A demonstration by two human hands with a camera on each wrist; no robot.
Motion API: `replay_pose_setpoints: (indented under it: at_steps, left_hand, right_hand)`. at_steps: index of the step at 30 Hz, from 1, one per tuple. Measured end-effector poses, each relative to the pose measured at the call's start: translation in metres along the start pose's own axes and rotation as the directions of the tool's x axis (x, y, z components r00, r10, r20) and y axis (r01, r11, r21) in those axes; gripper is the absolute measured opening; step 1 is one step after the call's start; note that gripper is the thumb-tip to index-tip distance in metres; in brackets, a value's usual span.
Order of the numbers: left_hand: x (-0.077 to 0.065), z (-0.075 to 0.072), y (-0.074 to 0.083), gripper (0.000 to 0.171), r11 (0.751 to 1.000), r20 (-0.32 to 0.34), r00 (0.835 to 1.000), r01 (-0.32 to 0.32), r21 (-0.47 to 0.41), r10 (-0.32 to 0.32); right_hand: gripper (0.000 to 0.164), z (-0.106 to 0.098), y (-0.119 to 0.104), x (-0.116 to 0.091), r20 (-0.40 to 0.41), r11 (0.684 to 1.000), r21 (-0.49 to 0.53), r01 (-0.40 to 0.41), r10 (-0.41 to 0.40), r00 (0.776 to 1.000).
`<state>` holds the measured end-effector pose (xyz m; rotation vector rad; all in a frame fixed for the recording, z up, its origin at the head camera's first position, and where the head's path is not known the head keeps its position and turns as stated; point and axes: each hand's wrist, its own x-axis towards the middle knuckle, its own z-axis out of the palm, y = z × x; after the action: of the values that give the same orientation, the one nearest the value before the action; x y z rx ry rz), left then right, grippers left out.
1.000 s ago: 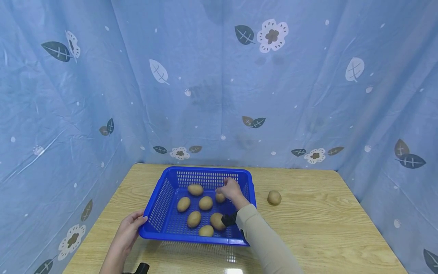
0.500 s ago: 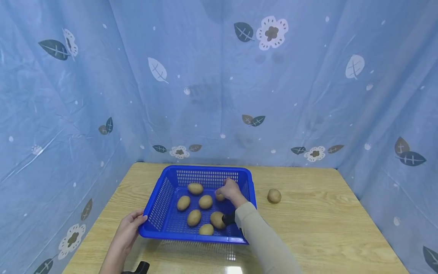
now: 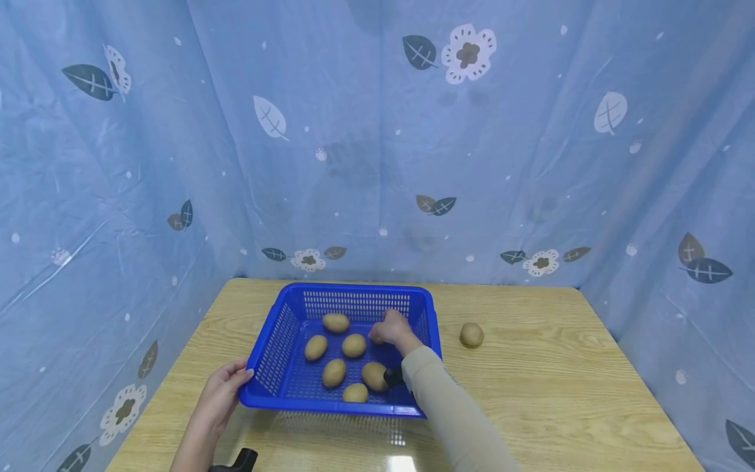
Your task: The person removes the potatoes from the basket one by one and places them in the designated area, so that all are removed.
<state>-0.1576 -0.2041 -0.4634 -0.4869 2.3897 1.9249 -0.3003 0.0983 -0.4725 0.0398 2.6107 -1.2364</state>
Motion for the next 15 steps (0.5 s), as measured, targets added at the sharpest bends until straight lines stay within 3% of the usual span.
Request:
replay_pose_setpoints:
  at_steps: [15]
  left_hand:
    - [0.0002,0.0004,-0.0007,0.041,1.0,-0.008,1.0,-0.003,0.013,0.003]
  right_hand:
    - [0.058,0.0043,0.0036,0.0021,-0.013,0.999,-0.053,-0.006,0.006,1.0]
